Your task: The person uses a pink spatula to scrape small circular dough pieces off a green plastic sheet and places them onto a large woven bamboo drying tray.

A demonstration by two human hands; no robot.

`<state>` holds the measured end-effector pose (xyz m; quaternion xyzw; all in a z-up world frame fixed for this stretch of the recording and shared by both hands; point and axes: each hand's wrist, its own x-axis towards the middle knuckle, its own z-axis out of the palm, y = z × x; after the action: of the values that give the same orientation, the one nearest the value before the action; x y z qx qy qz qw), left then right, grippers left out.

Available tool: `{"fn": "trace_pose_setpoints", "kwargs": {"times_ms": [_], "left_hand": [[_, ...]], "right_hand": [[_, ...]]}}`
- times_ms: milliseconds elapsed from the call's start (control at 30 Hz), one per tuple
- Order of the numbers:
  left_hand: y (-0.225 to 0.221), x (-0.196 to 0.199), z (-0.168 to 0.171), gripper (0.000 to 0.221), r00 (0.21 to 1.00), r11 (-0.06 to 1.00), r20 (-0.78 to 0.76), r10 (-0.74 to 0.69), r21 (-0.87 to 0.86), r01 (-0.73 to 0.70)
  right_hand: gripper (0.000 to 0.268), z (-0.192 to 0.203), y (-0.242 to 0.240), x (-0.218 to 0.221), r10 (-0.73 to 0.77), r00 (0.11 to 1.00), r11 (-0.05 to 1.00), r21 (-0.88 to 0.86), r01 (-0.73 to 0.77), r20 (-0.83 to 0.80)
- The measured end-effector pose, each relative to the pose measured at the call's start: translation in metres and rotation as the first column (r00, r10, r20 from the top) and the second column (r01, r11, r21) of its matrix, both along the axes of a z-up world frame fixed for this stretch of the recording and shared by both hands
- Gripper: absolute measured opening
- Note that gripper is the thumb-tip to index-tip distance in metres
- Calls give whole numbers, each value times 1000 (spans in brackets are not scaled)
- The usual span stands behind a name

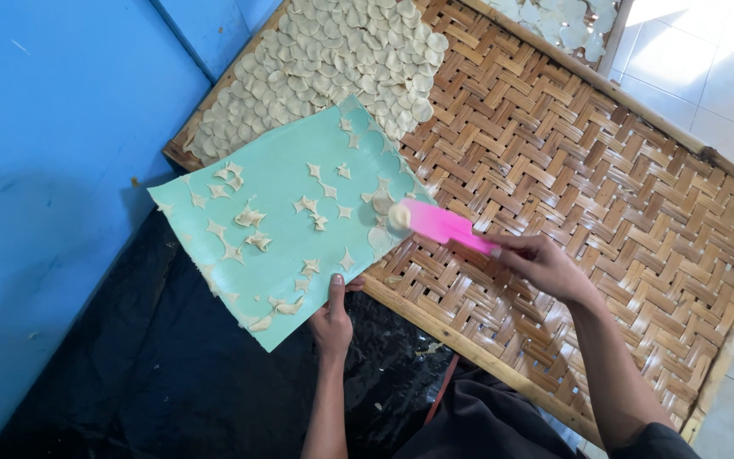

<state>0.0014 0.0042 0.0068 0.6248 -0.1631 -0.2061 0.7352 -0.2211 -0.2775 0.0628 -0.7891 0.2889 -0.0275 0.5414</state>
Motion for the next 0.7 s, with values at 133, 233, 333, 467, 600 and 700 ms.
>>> {"fn": "trace_pose_setpoints", "kwargs": {"times_ms": [133, 233, 333, 467, 600, 700], "left_hand": [[0, -2, 3, 31, 1000, 1000, 13, 1, -25, 0], [0, -2, -1, 32, 1000, 1000, 6, -9, -15, 9], [0, -3, 0, 33, 1000, 1000, -7, -5, -29, 4], [-2, -2, -5, 32, 999, 999, -40, 11, -49, -12], [-1, -2, -14, 32, 999, 998, -35, 12, -59, -14], [-1, -2, -11, 32, 1000, 998, -21, 18, -55, -19]], "right_hand": [[36, 39, -10, 40, -237, 957, 967, -133, 216, -167], [36, 31, -53, 75, -209, 970, 925, -298, 237, 121], [37, 45, -94, 130, -296, 937, 830, -435, 348, 184], [36, 33, -157, 201, -268, 923, 692, -611, 384, 277], [37, 27, -192, 259, -284, 911, 653, -636, 412, 300], [35, 16, -209, 287, -289, 912, 650, -640, 409, 290]]}}
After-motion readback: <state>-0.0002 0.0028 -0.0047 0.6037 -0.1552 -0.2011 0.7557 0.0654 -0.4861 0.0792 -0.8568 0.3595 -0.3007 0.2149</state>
